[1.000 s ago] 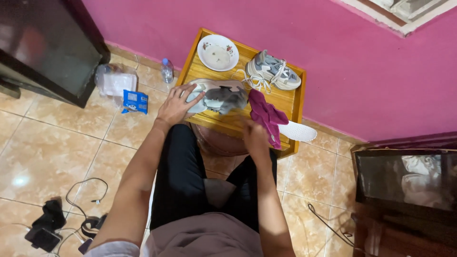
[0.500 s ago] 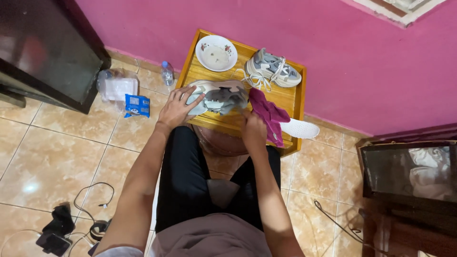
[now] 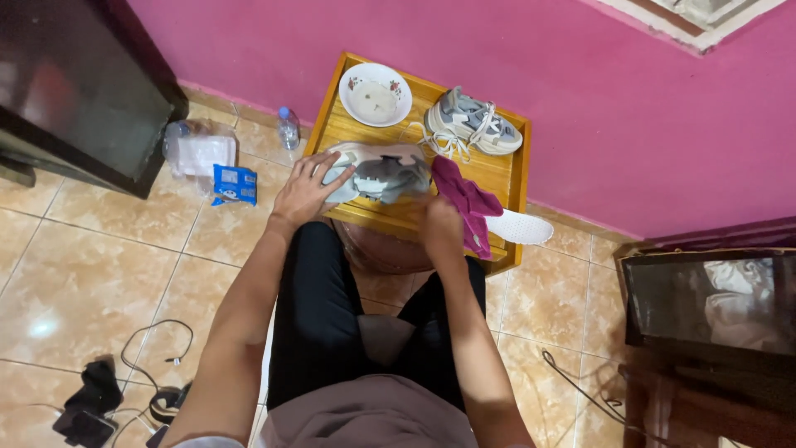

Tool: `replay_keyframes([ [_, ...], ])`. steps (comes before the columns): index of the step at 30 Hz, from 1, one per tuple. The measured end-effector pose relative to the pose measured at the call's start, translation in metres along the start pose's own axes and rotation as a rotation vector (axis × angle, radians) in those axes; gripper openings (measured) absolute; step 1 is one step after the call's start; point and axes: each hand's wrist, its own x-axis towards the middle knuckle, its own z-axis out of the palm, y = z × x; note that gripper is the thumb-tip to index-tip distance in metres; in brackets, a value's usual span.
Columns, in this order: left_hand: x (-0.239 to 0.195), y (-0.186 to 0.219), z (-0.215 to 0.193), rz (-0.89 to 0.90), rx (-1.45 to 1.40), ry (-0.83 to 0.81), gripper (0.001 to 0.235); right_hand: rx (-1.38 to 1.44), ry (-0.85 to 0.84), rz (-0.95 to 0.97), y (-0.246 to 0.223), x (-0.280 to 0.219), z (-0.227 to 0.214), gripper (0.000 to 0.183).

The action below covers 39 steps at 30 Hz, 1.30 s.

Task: The person scrubs a grey and white sneaker with a toothbrush and a cleaning solution from a bowl. They repeatedly scrub the upper and side panels of the shoe while holding it steady with the other hand.

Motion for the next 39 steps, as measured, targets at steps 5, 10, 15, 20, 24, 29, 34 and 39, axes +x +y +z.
replay_keyframes([
  [5, -0.002, 0.000, 0.002, 0.011, 0.007, 0.005, 0.091, 0.202, -0.092, 0.092, -0.005, 0.008, 0.004, 0.022],
  [10, -0.004, 0.000, 0.004, -0.021, 0.041, 0.006, 0.095, 0.155, 0.196, -0.057, 0.006, -0.005, 0.009, 0.018],
  [15, -0.003, 0.000, -0.001, 0.001, 0.018, -0.001, 0.097, 0.353, -0.094, 0.030, -0.004, -0.004, 0.005, 0.024],
  [20, -0.006, 0.000, 0.005, -0.011, 0.055, 0.007, 0.095, 0.398, -0.047, 0.125, -0.001, -0.011, 0.021, 0.029],
  [24, 0.002, 0.002, -0.005, -0.001, 0.042, -0.004, 0.094, 0.495, -0.082, 0.006, -0.014, -0.002, 0.001, 0.028],
  [29, -0.002, 0.002, 0.003, -0.005, 0.038, -0.008, 0.101, 0.471, -0.134, 0.037, -0.015, 0.008, 0.043, 0.032],
  [34, 0.002, 0.002, -0.001, -0.022, 0.031, -0.002, 0.092, 0.559, -0.026, 0.030, -0.034, -0.003, -0.022, 0.031],
  [39, -0.001, 0.000, 0.002, 0.006, 0.020, 0.001, 0.099, 0.744, -0.223, 0.048, -0.039, -0.012, -0.030, 0.031],
])
